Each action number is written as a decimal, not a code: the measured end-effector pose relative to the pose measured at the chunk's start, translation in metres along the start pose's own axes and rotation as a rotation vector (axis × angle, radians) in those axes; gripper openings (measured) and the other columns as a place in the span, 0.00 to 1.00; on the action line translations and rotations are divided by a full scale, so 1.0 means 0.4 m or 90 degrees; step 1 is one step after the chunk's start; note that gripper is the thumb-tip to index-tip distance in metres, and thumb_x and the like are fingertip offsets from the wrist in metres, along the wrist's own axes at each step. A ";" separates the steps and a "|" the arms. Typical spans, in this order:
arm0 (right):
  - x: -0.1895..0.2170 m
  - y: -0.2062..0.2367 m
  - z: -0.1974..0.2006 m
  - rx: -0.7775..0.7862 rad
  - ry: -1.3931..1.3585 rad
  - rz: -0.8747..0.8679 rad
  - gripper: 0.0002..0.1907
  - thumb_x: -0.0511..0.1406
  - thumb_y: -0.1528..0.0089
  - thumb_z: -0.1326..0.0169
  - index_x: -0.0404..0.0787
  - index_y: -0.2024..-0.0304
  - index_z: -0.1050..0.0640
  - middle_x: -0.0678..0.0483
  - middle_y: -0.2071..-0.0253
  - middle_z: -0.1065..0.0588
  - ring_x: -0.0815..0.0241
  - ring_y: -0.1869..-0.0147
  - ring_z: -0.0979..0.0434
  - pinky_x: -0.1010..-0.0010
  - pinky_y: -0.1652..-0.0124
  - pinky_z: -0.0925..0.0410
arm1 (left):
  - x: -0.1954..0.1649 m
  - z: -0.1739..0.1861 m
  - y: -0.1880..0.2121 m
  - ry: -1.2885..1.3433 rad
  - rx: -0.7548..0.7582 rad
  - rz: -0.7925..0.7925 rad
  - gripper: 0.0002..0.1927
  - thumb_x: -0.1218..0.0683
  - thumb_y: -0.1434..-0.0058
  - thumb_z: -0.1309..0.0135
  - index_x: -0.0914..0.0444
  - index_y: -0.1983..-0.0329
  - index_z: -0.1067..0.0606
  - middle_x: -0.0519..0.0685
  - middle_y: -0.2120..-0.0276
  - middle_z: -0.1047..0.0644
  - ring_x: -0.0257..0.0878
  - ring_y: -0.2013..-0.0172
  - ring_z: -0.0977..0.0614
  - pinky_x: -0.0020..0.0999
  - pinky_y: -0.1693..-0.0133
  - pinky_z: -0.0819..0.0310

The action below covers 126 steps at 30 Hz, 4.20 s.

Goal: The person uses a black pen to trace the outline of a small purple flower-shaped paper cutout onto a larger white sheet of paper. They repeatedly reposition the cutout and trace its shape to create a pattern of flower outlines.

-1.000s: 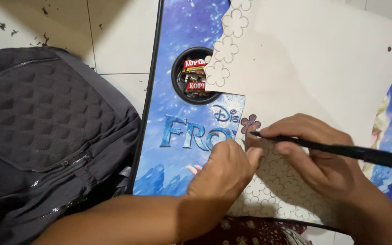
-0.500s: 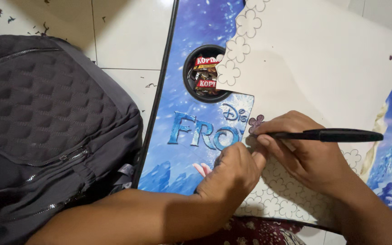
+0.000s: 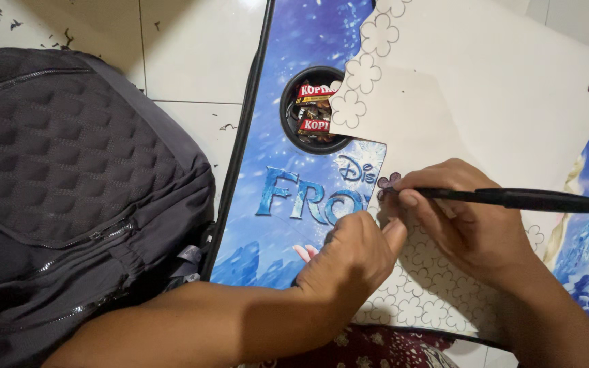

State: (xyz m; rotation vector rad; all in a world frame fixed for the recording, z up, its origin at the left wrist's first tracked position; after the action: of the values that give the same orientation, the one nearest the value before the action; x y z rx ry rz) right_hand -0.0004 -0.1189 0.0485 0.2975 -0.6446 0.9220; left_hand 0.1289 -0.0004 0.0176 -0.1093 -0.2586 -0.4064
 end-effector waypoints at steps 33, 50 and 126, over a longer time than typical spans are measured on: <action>-0.031 -0.007 -0.005 -0.038 0.010 0.013 0.07 0.29 0.35 0.42 0.34 0.54 0.23 0.50 0.62 0.20 0.61 0.60 0.18 0.73 0.64 0.26 | 0.018 -0.003 -0.009 0.009 -0.005 0.003 0.15 0.54 0.38 0.51 0.60 0.48 0.28 0.35 0.82 0.39 0.30 0.76 0.33 0.29 0.70 0.45; -0.033 0.000 0.008 -0.040 0.040 -0.003 0.08 0.29 0.36 0.40 0.36 0.55 0.23 0.49 0.63 0.21 0.60 0.62 0.19 0.71 0.67 0.28 | 0.011 -0.017 -0.015 0.046 -0.014 0.015 0.15 0.55 0.39 0.50 0.60 0.48 0.27 0.35 0.82 0.38 0.30 0.76 0.33 0.30 0.71 0.44; -0.075 0.072 -0.002 -0.051 -0.064 0.003 0.04 0.28 0.35 0.41 0.38 0.57 0.21 0.50 0.67 0.20 0.63 0.65 0.18 0.74 0.67 0.28 | 0.172 -0.071 -0.076 0.734 -0.150 0.139 0.07 0.54 0.39 0.43 0.57 0.60 0.18 0.53 0.77 0.21 0.53 0.72 0.19 0.51 0.67 0.29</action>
State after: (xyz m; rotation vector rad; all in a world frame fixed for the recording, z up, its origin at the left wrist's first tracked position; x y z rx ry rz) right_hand -0.0366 -0.1210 0.0279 0.2729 -0.7734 0.8879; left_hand 0.1841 -0.0585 0.0105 -0.1171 0.9320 -0.2294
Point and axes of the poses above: each hand's wrist, its own y-axis away from the middle knuckle, its own z-axis out of the back of the hand, x = y × z, the point moved 1 cm from there along -y, towards the middle knuckle
